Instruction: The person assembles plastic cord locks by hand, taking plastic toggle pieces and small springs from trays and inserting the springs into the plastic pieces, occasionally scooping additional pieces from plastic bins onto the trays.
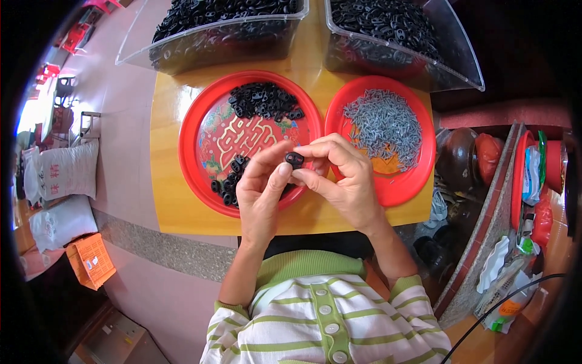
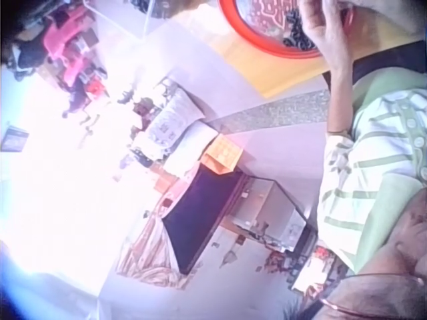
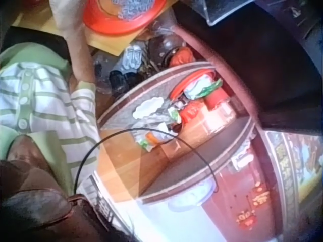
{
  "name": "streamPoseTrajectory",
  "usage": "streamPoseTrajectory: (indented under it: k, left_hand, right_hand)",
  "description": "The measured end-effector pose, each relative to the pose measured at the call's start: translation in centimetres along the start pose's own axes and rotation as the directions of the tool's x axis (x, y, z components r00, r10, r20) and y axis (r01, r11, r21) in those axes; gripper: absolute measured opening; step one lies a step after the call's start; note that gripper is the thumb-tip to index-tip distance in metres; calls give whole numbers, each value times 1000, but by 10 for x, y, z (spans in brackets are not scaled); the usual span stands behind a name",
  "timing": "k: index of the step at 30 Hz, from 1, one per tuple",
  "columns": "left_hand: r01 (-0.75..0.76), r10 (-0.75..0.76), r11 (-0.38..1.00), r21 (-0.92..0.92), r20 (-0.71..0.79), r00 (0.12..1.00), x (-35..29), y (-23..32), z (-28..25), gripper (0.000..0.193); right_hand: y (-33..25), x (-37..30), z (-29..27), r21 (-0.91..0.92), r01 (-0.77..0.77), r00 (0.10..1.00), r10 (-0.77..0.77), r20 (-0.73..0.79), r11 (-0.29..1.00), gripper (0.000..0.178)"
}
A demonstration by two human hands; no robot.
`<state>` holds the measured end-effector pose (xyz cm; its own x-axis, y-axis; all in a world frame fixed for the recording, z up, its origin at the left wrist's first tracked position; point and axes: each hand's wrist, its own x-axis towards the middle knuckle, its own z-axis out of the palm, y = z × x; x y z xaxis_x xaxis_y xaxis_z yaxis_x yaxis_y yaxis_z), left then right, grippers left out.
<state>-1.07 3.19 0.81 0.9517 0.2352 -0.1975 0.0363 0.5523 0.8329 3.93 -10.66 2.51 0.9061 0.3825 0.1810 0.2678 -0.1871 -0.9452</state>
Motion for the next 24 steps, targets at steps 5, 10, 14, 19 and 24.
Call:
streamPoseTrajectory:
  k: [5, 10, 14, 19, 24]
  left_hand:
    - [-165, 150, 979, 119, 122, 981, -3, -9, -10, 28]
    - [-289, 269, 952, 102, 171, 948, -6, -12, -14, 28]
    - [-271, 257, 960, 75, 152, 954, -5, -14, -13, 27]
    - [-285, 269, 954, 89, 158, 950, -2, -15, -11, 26]
    - [-316, 287, 941, 123, 207, 935, -1, -17, -14, 24]
  right_hand:
    - [7, -3, -4, 287, -103, 994, 87, 68, 952, 24]
    - [7, -4, -5, 328, -95, 990, 56, 128, 940, 26]
    - [8, -3, -5, 398, -157, 982, 100, 162, 904, 27]
    - [11, -2, -6, 420, -185, 978, 122, 171, 889, 26]
    - [13, -2, -10, 209, 23, 991, -50, 122, 978, 23]
